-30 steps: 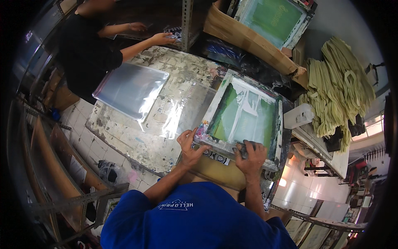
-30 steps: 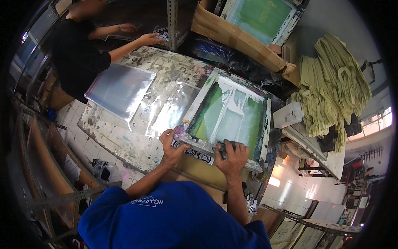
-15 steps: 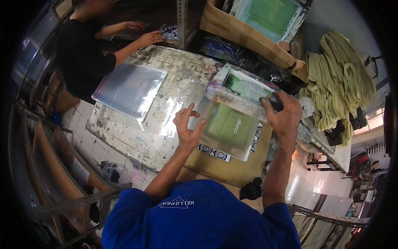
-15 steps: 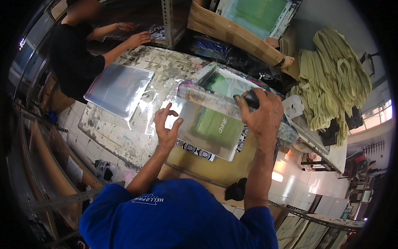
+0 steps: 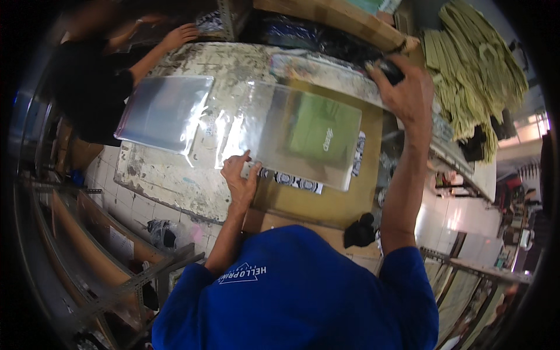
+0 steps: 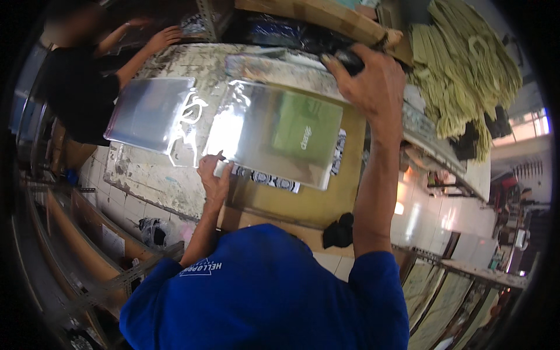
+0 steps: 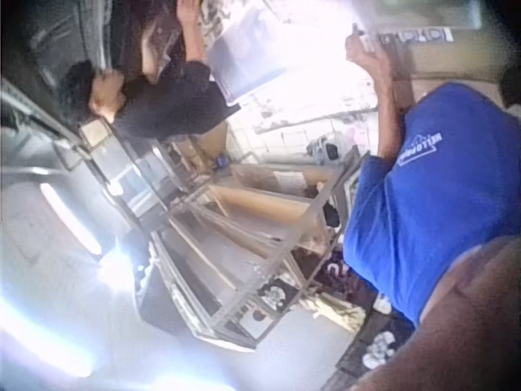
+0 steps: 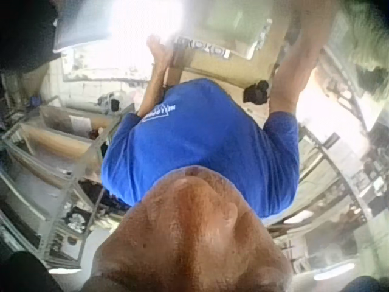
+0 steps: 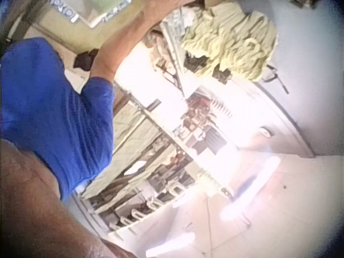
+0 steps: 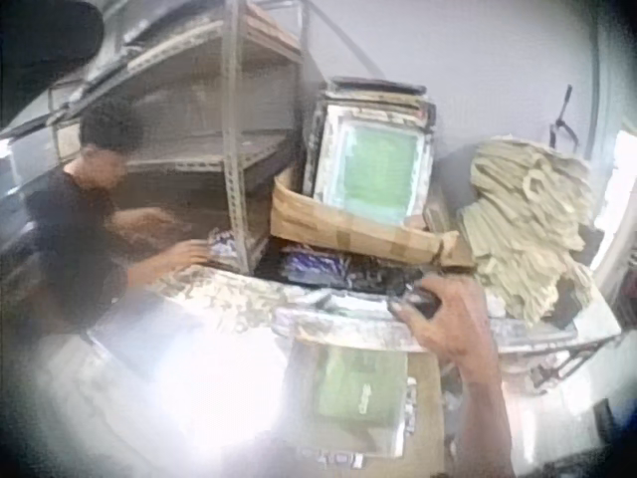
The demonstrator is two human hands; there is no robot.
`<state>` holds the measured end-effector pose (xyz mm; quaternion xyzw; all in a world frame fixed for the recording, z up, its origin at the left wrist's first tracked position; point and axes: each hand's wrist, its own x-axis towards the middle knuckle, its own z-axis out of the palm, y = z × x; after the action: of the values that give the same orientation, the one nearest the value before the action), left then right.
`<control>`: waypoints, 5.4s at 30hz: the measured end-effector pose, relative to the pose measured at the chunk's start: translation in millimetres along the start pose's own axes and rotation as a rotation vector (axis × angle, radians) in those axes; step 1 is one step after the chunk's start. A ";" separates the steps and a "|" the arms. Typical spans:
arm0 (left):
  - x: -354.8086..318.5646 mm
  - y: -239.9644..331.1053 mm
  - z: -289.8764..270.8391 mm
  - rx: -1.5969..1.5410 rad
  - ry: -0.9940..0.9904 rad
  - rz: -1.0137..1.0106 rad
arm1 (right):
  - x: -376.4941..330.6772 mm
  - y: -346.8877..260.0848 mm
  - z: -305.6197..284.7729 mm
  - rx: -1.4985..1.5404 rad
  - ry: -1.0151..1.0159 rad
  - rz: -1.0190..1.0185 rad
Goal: The person performs manual screen printing on plastic sheets, applying white ink with a squeegee across a screen and then placing the printed sheets onto a drying rack.
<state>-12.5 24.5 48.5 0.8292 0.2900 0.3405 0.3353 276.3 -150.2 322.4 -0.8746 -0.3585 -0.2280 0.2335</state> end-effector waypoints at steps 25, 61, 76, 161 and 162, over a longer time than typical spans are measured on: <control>-0.5 -61.7 41.3 0.695 0.006 -0.021 | 2.6 4.1 2.7 0.015 0.002 0.016; 90.2 29.6 13.8 -0.463 0.392 -0.287 | 6.0 6.3 0.8 0.035 -0.029 0.007; 131.9 -112.9 -113.7 -0.536 0.747 -0.482 | 5.3 6.5 1.2 0.053 -0.041 0.026; 72.5 104.4 38.8 -1.224 -0.144 -0.143 | -83.3 -11.1 24.2 -0.016 0.079 -0.139; 68.8 105.2 37.3 -1.150 -0.132 -0.186 | -94.5 -10.4 27.8 -0.026 0.076 -0.149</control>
<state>83.7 -4.0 133.0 0.5047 0.1088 0.3599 0.7771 214.8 -176.9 249.5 -0.8391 -0.4105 -0.2826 0.2180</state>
